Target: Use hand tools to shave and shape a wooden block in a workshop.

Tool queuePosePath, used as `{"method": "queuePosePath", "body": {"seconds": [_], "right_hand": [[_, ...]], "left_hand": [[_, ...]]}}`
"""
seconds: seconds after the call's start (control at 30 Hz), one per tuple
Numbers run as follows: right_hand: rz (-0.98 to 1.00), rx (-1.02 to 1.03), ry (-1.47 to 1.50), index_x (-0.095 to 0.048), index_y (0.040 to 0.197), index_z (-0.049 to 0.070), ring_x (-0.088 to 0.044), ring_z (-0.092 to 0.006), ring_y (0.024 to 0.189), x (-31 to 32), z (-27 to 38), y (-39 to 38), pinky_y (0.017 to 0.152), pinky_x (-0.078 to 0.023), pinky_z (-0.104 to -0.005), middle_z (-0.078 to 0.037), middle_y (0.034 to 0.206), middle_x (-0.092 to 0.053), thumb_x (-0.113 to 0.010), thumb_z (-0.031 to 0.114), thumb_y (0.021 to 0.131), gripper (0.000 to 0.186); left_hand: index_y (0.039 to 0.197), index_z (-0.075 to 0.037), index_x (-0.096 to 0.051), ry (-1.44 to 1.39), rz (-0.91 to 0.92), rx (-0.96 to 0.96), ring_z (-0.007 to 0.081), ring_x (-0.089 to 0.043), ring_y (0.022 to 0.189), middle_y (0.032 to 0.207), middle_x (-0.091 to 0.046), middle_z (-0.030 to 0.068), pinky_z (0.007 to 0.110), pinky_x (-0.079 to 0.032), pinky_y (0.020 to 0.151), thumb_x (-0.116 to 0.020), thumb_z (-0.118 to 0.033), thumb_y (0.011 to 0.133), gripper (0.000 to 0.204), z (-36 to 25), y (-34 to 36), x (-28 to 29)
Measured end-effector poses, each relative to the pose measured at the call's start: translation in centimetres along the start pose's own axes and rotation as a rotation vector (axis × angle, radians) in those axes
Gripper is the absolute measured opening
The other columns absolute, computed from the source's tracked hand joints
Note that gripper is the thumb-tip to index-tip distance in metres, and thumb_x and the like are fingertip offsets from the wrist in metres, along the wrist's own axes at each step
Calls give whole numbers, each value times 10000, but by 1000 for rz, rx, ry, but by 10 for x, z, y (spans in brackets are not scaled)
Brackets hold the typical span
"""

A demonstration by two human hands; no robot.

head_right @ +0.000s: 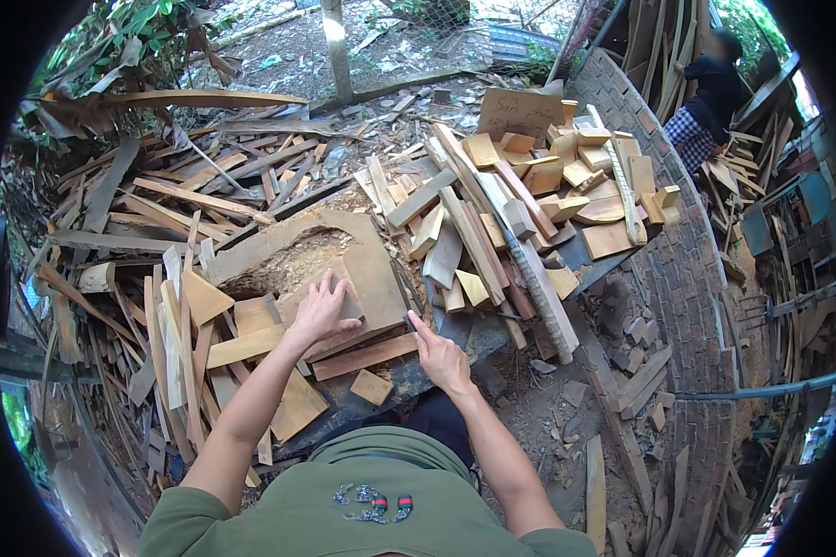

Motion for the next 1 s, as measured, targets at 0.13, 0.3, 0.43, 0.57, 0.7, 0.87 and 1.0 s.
{"method": "queuePosePath", "body": {"seconds": [0.13, 0.3, 0.43, 0.57, 0.7, 0.87, 1.0], "right_hand": [[0, 9, -10, -452, 1434, 342, -637, -473, 846, -2, 0, -1, 725, -512, -552, -282, 853, -657, -476, 324, 1000, 435], [2, 19, -27, -452, 1434, 346, -643, -467, 829, -3, 5, 1, 717, -513, -554, -280, 833, -654, -469, 340, 1003, 432], [-3, 29, -14, -452, 1433, 344, -641, -465, 821, -4, 2, 2, 710, -510, -555, -280, 823, -651, -477, 343, 1000, 434], [-14, 37, 7, -453, 1432, 341, -637, -468, 830, -4, -1, 0, 713, -506, -558, -285, 835, -649, -482, 331, 999, 435], [-5, 40, 16, -449, 1435, 338, -636, -467, 846, -6, -5, 0, 721, -503, -559, -283, 867, -652, -479, 319, 999, 438], [16, 31, 11, -445, 1439, 328, -634, -468, 859, -6, -6, 1, 728, -500, -563, -275, 899, -658, -477, 302, 997, 444], [7, 30, -5, -443, 1438, 338, -647, -460, 853, -4, -5, 1, 725, -511, -563, -266, 876, -671, -484, 300, 998, 444]], "left_hand": [[1409, -38, -417, -19, -66, -2, 499, -472, 1193, 1494, -283, 294, 504, -506, 970, -848, -373, 679, 911, 2, -1, -5], [1457, -111, -396, -64, 20, -61, 502, -461, 1214, 1561, -205, 262, 511, -487, 1000, -858, -307, 649, 950, -5, 6, -8], [1497, -161, -362, -90, 79, -33, 502, -442, 1236, 1590, -160, 232, 540, -434, 1042, -817, -382, 704, 940, -2, 8, -9], [1506, -154, -324, -201, 17, 49, 504, -439, 1254, 1598, -134, 227, 539, -448, 1026, -756, -434, 778, 892, -5, 6, -7], [1503, -120, -304, -220, -138, 138, 484, -458, 1227, 1565, -198, 216, 541, -474, 990, -715, -415, 825, 845, 2, 9, -17], [1500, -97, -303, -296, -183, 171, 462, -399, 1275, 1506, -270, 213, 533, -454, 1007, -701, -379, 838, 823, 1, 15, -24], [1518, -46, -244, -338, -257, 268, 460, -312, 1353, 1522, -243, 238, 484, -286, 1150, -698, -345, 851, 861, -3, 15, -31]]}}
Point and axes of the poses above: each hand's wrist, its own y-axis towards the middle knuckle, its own x-axis out of the back of the hand, z = x × y, the point moved 5 cm from there along y, towards the middle knuckle
